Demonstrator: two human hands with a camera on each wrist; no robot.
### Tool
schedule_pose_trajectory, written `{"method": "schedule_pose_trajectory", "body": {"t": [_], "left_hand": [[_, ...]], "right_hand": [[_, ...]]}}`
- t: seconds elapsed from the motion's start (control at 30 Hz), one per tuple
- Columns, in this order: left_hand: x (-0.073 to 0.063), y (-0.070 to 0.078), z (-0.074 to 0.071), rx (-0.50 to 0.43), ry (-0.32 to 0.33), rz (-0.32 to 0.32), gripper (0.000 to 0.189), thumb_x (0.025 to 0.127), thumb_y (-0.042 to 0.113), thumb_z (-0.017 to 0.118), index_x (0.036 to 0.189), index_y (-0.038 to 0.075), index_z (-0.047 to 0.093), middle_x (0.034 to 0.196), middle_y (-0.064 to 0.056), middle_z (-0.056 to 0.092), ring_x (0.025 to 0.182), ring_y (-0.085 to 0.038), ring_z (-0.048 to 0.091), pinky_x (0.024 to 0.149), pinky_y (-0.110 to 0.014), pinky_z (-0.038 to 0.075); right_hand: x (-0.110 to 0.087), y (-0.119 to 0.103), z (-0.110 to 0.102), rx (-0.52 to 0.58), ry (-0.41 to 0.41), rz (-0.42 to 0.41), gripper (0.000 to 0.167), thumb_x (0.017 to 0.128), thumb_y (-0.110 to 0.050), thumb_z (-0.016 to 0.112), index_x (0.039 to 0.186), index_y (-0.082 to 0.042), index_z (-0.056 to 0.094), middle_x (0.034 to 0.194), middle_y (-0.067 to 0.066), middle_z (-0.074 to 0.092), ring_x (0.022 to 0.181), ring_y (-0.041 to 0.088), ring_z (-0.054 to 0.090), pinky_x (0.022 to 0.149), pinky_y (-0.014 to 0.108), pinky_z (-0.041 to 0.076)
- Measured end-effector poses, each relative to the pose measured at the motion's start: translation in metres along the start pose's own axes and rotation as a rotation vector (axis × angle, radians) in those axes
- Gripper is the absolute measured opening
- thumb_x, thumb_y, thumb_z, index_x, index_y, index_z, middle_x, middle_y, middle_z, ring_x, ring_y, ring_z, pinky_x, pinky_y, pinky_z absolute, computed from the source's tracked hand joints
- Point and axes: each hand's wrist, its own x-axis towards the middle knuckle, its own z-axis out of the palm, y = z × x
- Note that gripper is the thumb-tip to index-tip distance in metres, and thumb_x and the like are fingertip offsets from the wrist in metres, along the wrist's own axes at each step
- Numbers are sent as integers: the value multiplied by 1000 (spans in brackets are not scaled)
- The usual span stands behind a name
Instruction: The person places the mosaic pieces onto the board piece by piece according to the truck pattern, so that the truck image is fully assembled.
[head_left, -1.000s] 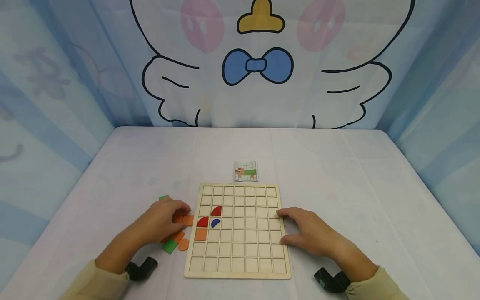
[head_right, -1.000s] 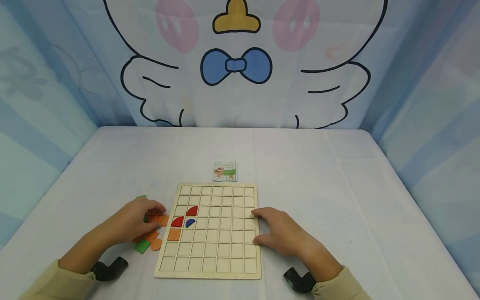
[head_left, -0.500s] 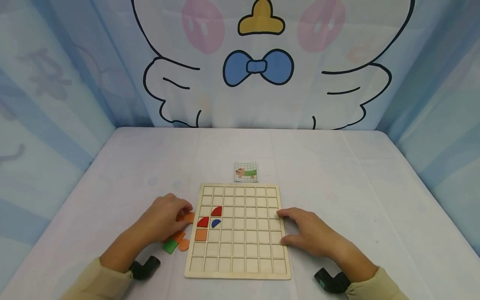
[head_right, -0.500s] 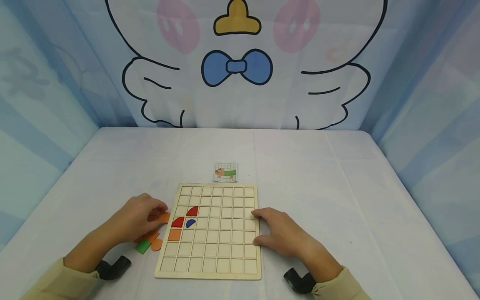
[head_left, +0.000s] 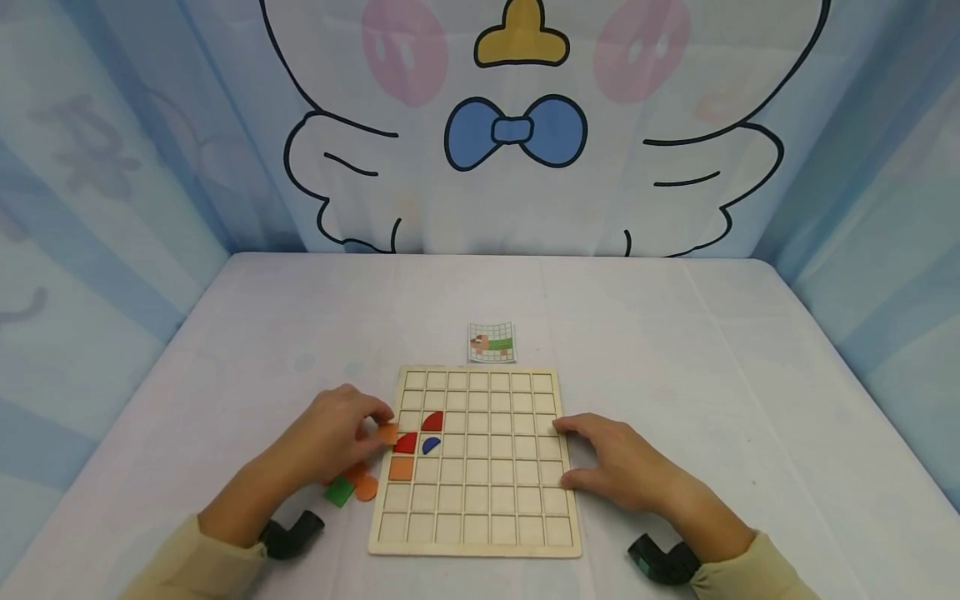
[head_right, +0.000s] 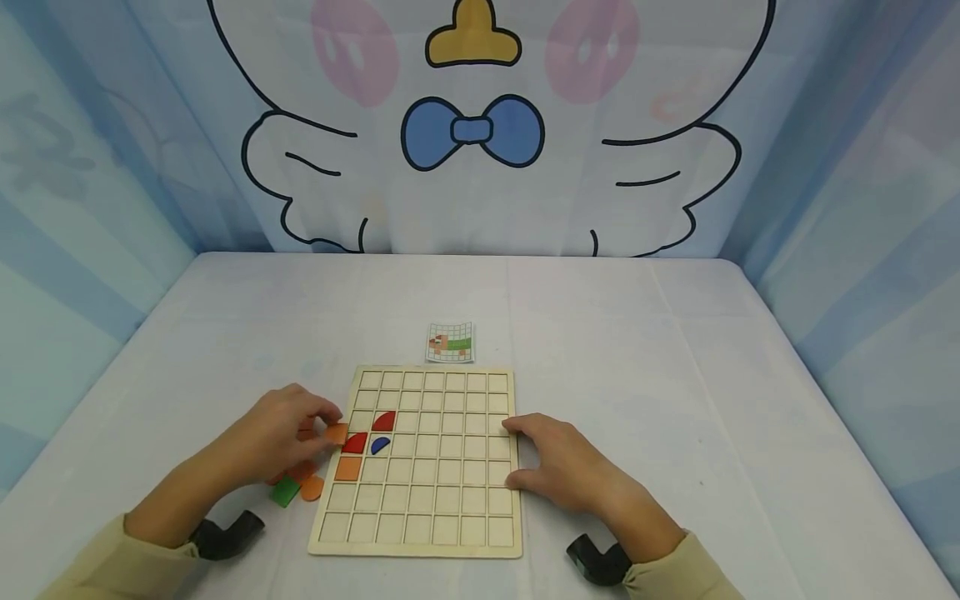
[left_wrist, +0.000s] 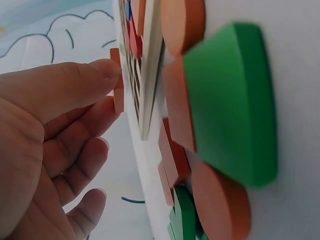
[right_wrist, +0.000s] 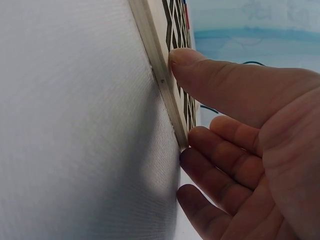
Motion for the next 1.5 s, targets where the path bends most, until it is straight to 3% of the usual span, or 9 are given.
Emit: {"method": "schedule_pose_trajectory", "body": {"t": [0.2, 0.4, 0.63, 0.83, 1.07, 1.37, 1.5], "left_hand": [[-2, 10, 4, 37, 42, 71, 19, 85, 23, 81, 101, 15, 75, 95, 7, 69, 94, -16, 55, 80, -37, 46], [-2, 19, 7, 60, 14, 56, 17, 85, 25, 80, 100, 19, 75, 95, 10, 67, 98, -17, 56, 87, -42, 46], [-2, 25, 12, 29, 32, 122, 16, 84, 23, 82, 97, 17, 76, 87, 13, 64, 90, -14, 54, 81, -38, 46], [-2, 29, 15, 15, 19, 124, 15, 86, 26, 80, 97, 15, 76, 81, 15, 59, 89, -14, 52, 79, -37, 44], [-2, 31, 16, 12, 20, 145, 19, 86, 26, 81, 99, 15, 77, 85, 13, 62, 86, -13, 51, 78, -37, 43], [-5, 27, 21, -6, 78, 257, 15, 82, 22, 84, 93, 17, 75, 85, 14, 62, 83, -9, 50, 74, -32, 45], [-6, 28, 23, -11, 67, 255, 17, 82, 24, 84, 94, 17, 74, 86, 14, 61, 83, -8, 49, 72, -29, 45]], "right_hand": [[0, 0, 0, 8, -3, 5, 61, 85, -28, 80, 135, -2, 57, 134, 9, 60, 128, 32, 53, 104, 51, 41], [0, 0, 1, 9, -10, 6, 61, 86, -29, 80, 136, -2, 57, 134, 9, 60, 128, 32, 53, 104, 51, 41], [-1, -1, 0, 7, -8, 3, 61, 86, -30, 80, 136, -2, 57, 134, 8, 60, 128, 31, 53, 104, 51, 41], [-1, -1, 0, -3, -2, -7, 61, 86, -30, 80, 136, -2, 57, 134, 9, 60, 127, 32, 53, 104, 51, 41], [-1, -1, 0, -1, -2, -6, 61, 86, -29, 80, 136, -2, 57, 134, 9, 60, 128, 32, 53, 104, 51, 41], [-1, -2, -1, 5, -3, 1, 61, 86, -29, 80, 135, -2, 57, 134, 9, 60, 128, 32, 53, 104, 51, 41], [-1, -2, -1, 3, -3, 1, 61, 86, -29, 80, 135, -2, 57, 134, 9, 60, 128, 32, 53, 104, 51, 41]]}}
